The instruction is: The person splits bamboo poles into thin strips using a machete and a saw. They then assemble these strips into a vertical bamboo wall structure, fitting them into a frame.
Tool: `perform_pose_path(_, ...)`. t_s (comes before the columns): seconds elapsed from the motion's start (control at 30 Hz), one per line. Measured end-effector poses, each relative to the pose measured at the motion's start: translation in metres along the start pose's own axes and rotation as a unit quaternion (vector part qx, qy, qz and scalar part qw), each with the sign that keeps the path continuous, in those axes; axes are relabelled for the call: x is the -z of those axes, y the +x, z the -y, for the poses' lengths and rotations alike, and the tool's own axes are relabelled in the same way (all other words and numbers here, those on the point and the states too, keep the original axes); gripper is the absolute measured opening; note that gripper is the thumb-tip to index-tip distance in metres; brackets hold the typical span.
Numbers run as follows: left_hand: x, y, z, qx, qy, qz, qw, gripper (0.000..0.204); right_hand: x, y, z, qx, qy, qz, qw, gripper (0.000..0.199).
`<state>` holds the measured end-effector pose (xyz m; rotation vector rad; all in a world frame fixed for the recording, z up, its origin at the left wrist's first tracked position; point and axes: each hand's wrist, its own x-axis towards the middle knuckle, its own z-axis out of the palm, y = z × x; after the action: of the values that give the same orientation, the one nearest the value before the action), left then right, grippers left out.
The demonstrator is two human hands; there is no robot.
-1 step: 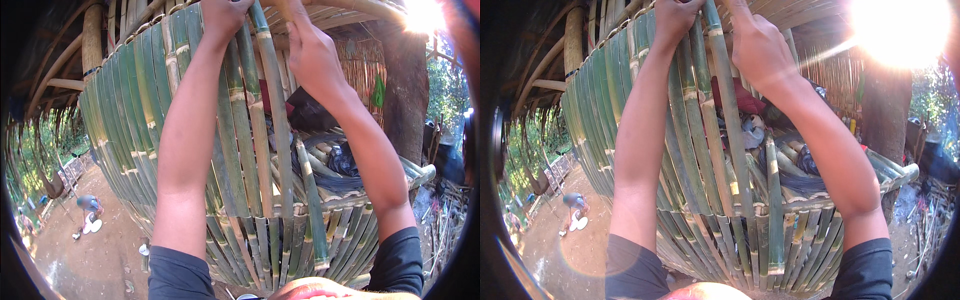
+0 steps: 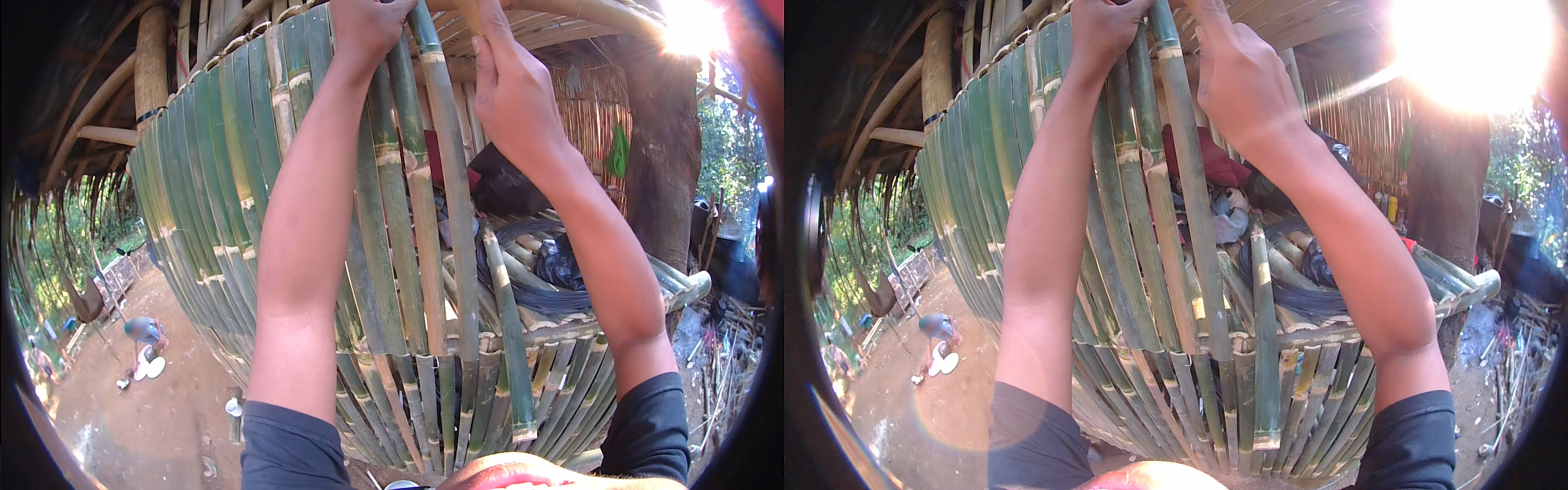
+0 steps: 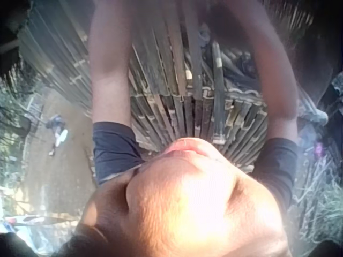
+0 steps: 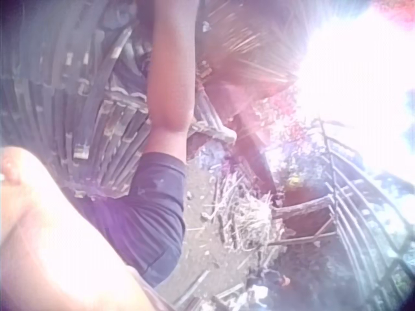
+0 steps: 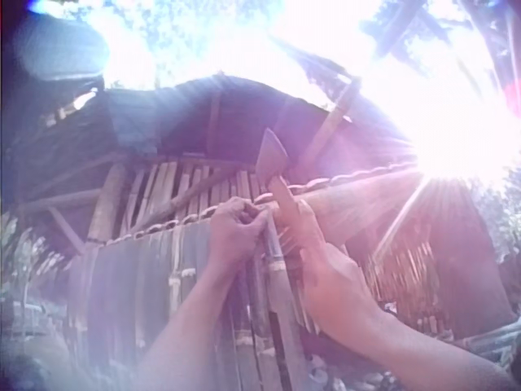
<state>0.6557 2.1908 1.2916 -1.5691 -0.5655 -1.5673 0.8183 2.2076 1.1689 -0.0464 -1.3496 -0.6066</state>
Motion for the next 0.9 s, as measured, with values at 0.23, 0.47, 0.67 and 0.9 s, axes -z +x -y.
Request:
perform_pose_path(0.23,0.000,0.003,0.003,-0.002,-0.044,0.008,0.999,0.019,0.002,-0.001,0.005,-0.022,0.012,0.004,1.000,0.060)
perform_pose_path(0.47,0.001,0.002,0.011,-0.036,-0.022,0.017,0.999,0.016,0.022,0.017,0.022,-0.052,0.005,0.078,0.996,0.068)
perform_pose_path(0.67,0.001,0.002,0.008,-0.046,-0.011,0.016,0.999,0.014,0.020,0.016,0.015,-0.049,0.013,0.075,0.996,0.064)
perform_pose_path(0.9,0.004,0.003,-0.001,-0.028,-0.033,0.022,0.999,0.014,0.003,0.000,0.000,0.002,0.001,0.005,1.000,0.058)
